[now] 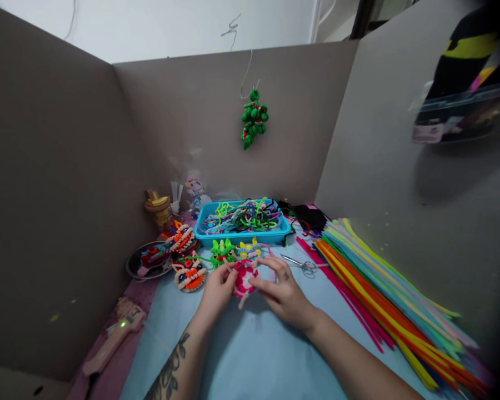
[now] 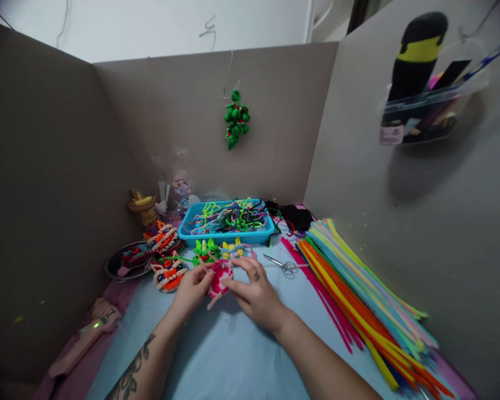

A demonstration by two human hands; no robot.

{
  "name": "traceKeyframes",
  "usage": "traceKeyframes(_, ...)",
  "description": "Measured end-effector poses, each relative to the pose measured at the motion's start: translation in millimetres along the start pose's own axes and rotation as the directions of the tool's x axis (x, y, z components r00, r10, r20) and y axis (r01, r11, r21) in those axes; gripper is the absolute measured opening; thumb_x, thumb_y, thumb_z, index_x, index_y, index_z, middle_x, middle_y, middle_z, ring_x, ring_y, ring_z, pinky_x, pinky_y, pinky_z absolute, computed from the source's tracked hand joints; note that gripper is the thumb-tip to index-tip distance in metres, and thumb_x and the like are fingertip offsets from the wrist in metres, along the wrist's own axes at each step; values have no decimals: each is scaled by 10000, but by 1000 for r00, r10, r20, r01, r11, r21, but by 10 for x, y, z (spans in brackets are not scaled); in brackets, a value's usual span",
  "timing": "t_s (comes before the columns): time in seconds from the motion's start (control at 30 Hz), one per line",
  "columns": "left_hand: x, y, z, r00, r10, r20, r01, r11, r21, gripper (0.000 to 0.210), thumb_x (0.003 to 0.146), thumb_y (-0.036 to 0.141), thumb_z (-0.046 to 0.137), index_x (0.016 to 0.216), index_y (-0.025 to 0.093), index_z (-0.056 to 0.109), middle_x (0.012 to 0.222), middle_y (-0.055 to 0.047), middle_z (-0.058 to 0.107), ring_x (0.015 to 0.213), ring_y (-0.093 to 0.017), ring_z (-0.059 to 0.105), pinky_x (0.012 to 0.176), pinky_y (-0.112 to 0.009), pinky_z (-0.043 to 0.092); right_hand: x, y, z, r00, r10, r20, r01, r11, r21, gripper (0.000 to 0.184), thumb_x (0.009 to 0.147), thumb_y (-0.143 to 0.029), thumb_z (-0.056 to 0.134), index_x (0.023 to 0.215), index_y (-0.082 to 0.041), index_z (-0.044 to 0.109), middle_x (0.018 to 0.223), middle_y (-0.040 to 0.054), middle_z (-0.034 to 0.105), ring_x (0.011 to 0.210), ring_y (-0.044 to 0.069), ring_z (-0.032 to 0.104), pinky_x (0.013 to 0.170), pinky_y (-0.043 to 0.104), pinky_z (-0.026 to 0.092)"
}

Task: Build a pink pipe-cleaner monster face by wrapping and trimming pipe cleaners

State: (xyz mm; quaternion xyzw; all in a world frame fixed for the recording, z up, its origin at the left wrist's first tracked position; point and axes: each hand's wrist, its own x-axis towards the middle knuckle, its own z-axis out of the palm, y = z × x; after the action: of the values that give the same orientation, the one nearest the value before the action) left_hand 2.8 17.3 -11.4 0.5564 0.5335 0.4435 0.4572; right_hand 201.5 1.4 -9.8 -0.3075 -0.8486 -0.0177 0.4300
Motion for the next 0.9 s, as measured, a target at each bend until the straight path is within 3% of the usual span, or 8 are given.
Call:
traceKeyframes(0.13,-37,8,-42,976,134,-172,-100,976,194,355,806,343,538,1069,137,660,668,-29,662,549,-144,536,512,-216,352,-11,91,-14,942,279,-184,-244,950,193,400,823,-96,483,1195,-242,509,1207,107,474,1163,247,463,977,476,412)
traceKeyframes(0.23,-69,21,-49,951,246,-186,-183,935,303,300,818,296,536,1052,179,683,715,-44,696,580,-168,570,548,-235,368,-4,155,-12,911,399,-105,-354,886,298,321,813,-110,490,1098,-230,574,1130,91,519,1112,237,506,972,448,419)
traceKeyframes(0.37,-85,35,-15,960,239,-148,-206,956,207,289,806,313,573,1047,193,680,824,-66,722,683,-203,622,609,-257,419,6,162,39,919,364,153,-395,834,385,388,778,-85,504,1119,-242,603,1233,88,468,1207,229,452,1020,425,384)
traceKeyframes(0.47,-84,62,14,980,171,-98,-163,983,82,327,801,360,585,1049,163,663,818,-69,711,679,-193,619,595,-251,430,3,154,83,913,319,254,-402,810,427,387,766,-47,476,1070,-228,634,1236,94,463,1214,217,446,998,396,401)
traceKeyframes(0.63,-49,94,-10,1000,22,-22,-24,993,-113,453,753,420,638,1099,128,610,597,9,610,491,-120,508,470,-208,369,-6,187,110,915,315,252,-401,781,480,346,725,-23,470,951,-201,663,1068,83,556,1039,195,551,899,365,446)
traceKeyframes(0.73,-33,105,-66,999,-31,35,39,967,-251,539,754,453,639,1184,141,545,665,2,623,513,-110,518,515,-224,426,-2,207,116,915,338,220,-403,749,526,254,721,-54,509,860,-195,668,978,67,581,971,191,564,862,352,441)
traceKeyframes(0.83,-50,147,-120,993,-44,107,82,923,-376,586,749,469,653,1231,176,499,881,-60,661,645,-139,599,627,-276,492,3,223,123,873,431,229,-463,585,665,120,705,-128,605,798,-190,648,922,47,596,912,186,566,815,327,443)
traceKeyframes(0.9,-78,188,-138,988,5,155,56,921,-386,568,738,444,682,1220,192,519,958,-80,649,716,-157,615,665,-287,497,2,232,119,792,521,320,-533,333,778,145,677,-204,685,808,-191,623,850,24,605,796,163,566,720,289,446)
